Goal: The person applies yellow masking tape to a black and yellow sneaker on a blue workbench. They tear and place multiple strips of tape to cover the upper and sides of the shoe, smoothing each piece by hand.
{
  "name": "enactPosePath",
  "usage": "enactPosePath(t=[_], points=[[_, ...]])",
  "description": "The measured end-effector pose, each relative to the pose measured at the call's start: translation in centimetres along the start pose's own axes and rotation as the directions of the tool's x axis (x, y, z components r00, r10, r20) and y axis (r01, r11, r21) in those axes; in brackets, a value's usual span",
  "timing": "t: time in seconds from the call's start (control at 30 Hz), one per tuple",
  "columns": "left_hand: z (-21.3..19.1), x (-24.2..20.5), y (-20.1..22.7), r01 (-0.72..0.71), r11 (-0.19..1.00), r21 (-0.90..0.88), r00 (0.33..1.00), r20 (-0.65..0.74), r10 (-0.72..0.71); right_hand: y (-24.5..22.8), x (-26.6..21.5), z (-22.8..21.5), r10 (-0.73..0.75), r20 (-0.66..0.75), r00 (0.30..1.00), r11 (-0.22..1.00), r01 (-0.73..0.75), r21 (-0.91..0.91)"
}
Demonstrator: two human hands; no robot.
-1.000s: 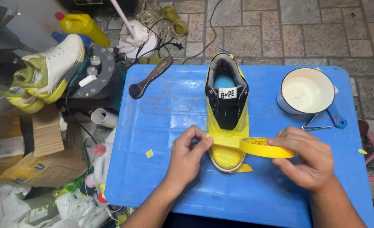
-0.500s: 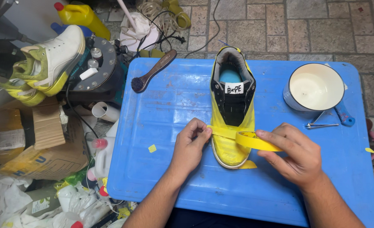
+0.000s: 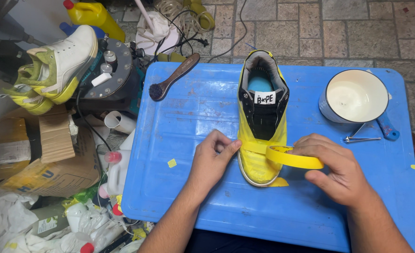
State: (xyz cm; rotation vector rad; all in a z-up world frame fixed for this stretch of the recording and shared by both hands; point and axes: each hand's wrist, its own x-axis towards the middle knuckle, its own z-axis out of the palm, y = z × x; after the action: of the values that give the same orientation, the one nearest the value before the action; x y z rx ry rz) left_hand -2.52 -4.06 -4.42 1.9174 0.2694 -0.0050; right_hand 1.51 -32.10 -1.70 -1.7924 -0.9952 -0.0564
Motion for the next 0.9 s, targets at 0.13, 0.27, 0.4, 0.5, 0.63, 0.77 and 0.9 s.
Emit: enactPosePath(t=[0.13, 0.27, 0.4, 0.5, 0.63, 0.77, 0.9], points=[[-0.8, -0.9, 0.9, -0.511, 0.86, 0.017, 0.858, -0.049, 0.511, 0.2, -0.3, -0.2, 0.066, 0.02, 0.998, 0.997, -0.067, 0.034], [-0.3, -1.1, 2.0, -0.691, 0.711, 0.129, 0.723, 0.145, 0.676, 0.3, -0.6, 0.1, 0.184, 0.005, 0.983, 0.979, -0.184, 0.091], [-0.1, -1.7, 2.6, -0.739, 0.626, 0.25, 0.67, 0.163, 0.725, -0.1, -0.8, 0.5, 0.269, -0.052, 0.962, 0.963, -0.267, 0.041], [0.1, -1.9, 2.9, -0.732, 0.625, 0.273, 0.675, 0.166, 0.719, -0.9, -0.7, 0.4, 0.3, -0.083, 0.95, 0.954, -0.301, -0.002], [0.3, -2.1, 3.0, -0.71, 0.647, 0.28, 0.699, 0.167, 0.695, -1.9, -0.2, -0.2, 0.317, -0.1, 0.943, 0.941, -0.326, -0.089], [0.3, -2.1, 3.1, -0.694, 0.665, 0.276, 0.716, 0.168, 0.677, -3.0, 0.3, -1.4, 0.344, -0.123, 0.931, 0.914, -0.362, -0.184], [0.3, -2.0, 3.1, -0.692, 0.661, 0.29, 0.717, 0.169, 0.676, -3.5, 0.7, -1.7, 0.45, -0.131, 0.883, 0.848, -0.469, -0.247]])
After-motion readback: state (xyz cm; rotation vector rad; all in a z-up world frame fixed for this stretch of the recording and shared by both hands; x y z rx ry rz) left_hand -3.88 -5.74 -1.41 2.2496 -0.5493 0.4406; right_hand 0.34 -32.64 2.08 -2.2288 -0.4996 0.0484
